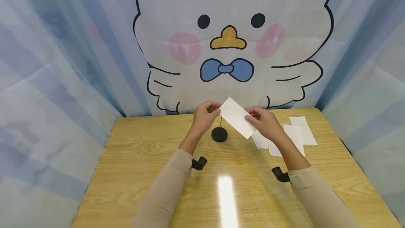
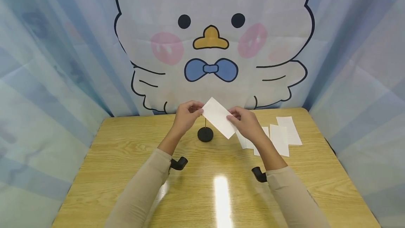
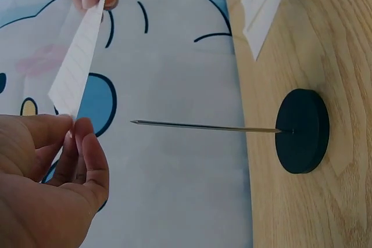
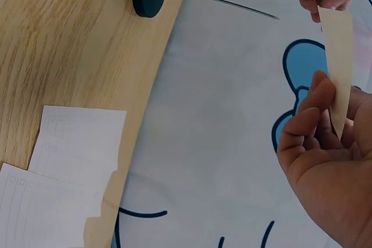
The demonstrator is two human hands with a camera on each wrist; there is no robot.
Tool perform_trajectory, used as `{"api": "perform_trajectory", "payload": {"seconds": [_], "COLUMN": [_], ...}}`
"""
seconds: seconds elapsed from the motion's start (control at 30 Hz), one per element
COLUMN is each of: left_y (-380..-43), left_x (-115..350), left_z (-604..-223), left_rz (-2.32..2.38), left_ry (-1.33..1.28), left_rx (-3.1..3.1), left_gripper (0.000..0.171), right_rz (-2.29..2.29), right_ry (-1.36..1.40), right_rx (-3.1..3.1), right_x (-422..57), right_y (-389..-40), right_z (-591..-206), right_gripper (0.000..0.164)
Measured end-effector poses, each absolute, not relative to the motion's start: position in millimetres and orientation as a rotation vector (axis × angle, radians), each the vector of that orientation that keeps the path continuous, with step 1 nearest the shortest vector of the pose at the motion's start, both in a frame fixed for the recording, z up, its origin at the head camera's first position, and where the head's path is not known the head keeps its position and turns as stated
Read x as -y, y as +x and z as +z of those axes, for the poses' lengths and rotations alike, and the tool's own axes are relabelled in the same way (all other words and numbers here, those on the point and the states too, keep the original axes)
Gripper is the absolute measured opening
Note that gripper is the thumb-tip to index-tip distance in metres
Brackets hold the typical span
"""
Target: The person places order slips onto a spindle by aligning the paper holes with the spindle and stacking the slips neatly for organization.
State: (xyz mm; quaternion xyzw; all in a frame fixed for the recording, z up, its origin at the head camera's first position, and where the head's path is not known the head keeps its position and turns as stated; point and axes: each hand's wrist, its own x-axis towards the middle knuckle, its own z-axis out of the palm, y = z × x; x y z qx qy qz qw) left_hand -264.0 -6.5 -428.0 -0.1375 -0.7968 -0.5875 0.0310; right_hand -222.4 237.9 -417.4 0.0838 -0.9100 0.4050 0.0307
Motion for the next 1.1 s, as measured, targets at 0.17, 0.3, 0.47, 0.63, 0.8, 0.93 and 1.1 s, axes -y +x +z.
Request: {"api": "perform_trajectory", "payload": {"seconds": [0.17, 0.3, 0.47, 0.63, 0.8, 0.93, 1.1], "left_y": [-266.1, -269.2, -273.4, -277.7, -281.4, -284.1, -286.5], "left_x": [3.2, 0.5, -2.7, -4.8, -5.1, -4.8, -4.9], "left_z": [-427.8, -428.8, -430.0, -433.8, -439.2, -442.5, -445.1], "left_rz": [-1.776, -1.740, -1.754, -1.764, -1.735, -1.739, -1.742], "left_ry": [-0.402, -0.395, -0.347, -0.319, -0.305, -0.299, -0.298], "left_rx": [2.459, 2.457, 2.464, 2.488, 2.524, 2.528, 2.537], "left_gripper": [0.014, 0.013, 0.011, 0.011, 0.010, 0.009, 0.009], "right_rz": [1.238, 1.226, 1.229, 1.218, 1.206, 1.202, 1.205], "right_ry": [0.222, 0.214, 0.272, 0.309, 0.305, 0.282, 0.239], "right_rx": [2.812, 2.818, 2.866, 2.909, 2.922, 2.928, 2.935], "right_x": [-240.1, -242.0, -244.9, -247.1, -247.4, -247.0, -246.2], "right_y": [-225.3, -228.1, -231.0, -234.7, -238.4, -240.6, -242.4], "right_z": [-416.7, -416.4, -417.7, -420.9, -423.8, -426.0, -428.7], "right_gripper": [0.024, 0.025, 0.032, 0.034, 0.033, 0.034, 0.034]}}
